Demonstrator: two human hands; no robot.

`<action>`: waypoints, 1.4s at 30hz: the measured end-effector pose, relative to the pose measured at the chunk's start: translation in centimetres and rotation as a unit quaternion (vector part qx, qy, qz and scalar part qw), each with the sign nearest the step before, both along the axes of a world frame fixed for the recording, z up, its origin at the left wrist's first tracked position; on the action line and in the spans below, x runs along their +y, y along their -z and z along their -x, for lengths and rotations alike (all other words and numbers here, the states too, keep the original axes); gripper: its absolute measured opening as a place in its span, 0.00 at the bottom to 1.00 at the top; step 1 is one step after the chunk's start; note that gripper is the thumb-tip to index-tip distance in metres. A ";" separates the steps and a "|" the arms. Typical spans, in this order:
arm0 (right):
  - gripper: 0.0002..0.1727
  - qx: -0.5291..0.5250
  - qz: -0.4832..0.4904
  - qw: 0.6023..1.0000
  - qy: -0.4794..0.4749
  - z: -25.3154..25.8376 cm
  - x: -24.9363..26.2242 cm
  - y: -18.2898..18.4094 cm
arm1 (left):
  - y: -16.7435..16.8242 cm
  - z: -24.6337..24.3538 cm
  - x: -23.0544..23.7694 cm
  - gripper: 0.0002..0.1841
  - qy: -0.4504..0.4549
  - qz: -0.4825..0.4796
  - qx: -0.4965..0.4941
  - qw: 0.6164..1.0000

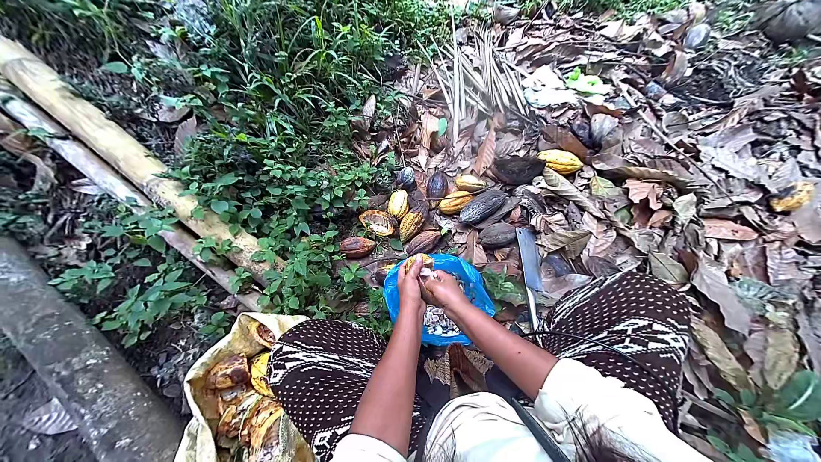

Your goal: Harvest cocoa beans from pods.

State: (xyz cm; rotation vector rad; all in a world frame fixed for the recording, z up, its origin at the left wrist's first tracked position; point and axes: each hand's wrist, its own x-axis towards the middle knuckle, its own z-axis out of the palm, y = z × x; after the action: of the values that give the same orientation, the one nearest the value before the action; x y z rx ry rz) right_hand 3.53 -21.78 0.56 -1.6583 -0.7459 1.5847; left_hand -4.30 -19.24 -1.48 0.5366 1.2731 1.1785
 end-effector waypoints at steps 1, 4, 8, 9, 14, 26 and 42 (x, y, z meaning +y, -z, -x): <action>0.12 0.030 0.008 0.999 0.025 0.0 0.0 -0.5 | -0.1 0.0 0.0 0.23 0.002 -0.006 0.005 1.000; 0.11 0.124 0.022 0.987 0.099 -0.6 0.5 -1.6 | -0.4 0.0 -0.2 0.26 0.034 -0.040 0.033 0.998; 0.11 0.172 0.018 0.975 0.137 -1.5 1.3 -1.8 | -0.7 -0.3 -0.4 0.29 0.086 -0.074 0.052 0.992; 0.11 0.181 0.015 0.975 0.131 -1.7 1.4 -1.8 | -0.8 -0.2 -0.3 0.29 0.090 -0.078 0.055 0.991; 0.09 0.195 -0.006 0.979 0.056 -2.8 2.6 -1.2 | -1.0 0.4 0.1 0.29 0.086 -0.097 0.033 0.991; 0.03 0.177 -0.002 0.984 0.010 -2.3 3.0 -2.1 | -1.9 0.3 0.0 0.28 0.052 -0.135 0.113 0.983; 0.15 0.222 -0.052 0.973 -0.027 -2.8 1.3 -2.4 | -9.5 5.4 -12.2 0.13 0.719 -0.092 0.315 0.612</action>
State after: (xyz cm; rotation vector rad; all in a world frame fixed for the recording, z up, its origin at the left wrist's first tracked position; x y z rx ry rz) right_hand 6.37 -20.52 2.97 -1.1545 -0.6275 1.8346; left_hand -9.68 -31.44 8.04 1.7945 0.7523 -0.3603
